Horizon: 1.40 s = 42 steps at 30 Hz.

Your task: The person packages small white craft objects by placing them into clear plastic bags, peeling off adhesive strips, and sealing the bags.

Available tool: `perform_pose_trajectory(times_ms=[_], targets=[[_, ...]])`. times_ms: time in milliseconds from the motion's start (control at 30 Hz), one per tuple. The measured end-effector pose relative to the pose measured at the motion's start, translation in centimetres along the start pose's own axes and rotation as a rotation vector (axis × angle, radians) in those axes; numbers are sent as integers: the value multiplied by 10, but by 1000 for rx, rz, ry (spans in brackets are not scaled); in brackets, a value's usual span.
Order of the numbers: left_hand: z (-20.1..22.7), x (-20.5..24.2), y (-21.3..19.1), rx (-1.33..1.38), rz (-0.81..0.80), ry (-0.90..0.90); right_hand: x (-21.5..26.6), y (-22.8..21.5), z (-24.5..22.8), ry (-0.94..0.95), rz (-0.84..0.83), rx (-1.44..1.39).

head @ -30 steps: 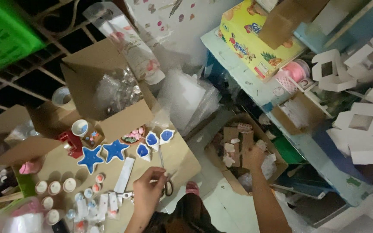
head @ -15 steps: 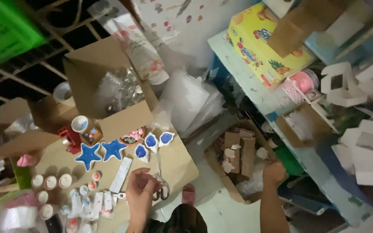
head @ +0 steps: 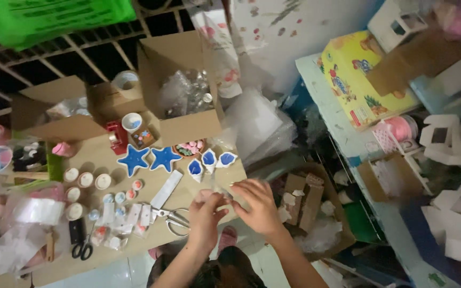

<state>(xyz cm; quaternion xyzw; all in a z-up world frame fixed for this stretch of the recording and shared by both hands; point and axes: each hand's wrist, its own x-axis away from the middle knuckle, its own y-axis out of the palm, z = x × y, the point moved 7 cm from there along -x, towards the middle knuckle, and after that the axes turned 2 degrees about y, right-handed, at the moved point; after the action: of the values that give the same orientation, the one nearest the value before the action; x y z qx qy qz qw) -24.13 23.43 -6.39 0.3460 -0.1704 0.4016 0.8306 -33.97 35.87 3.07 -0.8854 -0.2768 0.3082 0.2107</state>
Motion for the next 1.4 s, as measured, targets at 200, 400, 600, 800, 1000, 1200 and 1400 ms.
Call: perform_pose_trajectory(times_ms=[200,400,600,800,1000,1200,1400], targets=[[9,15,-5,226,-458,-34,-17,8,-2,-55,77,-66],[14,46,7,414,-644,-617,-20,-1,9,-190,-161,-277],[34,27,-9,138,-762,-393,-25,-28,-59,-279,-381,-317],[78,68,17,-57,-773,-363,-18,-35,-63,-282,-453,-419],[76,69,18,-186,-765,-256,-13,-45,-60,-215,-431,-422],[63,58,21,-100,-621,-307,-5,-60,-97,-346,-288,-135],[61,61,27,-240,-721,-205,7,-68,-98,-344,-334,-148]])
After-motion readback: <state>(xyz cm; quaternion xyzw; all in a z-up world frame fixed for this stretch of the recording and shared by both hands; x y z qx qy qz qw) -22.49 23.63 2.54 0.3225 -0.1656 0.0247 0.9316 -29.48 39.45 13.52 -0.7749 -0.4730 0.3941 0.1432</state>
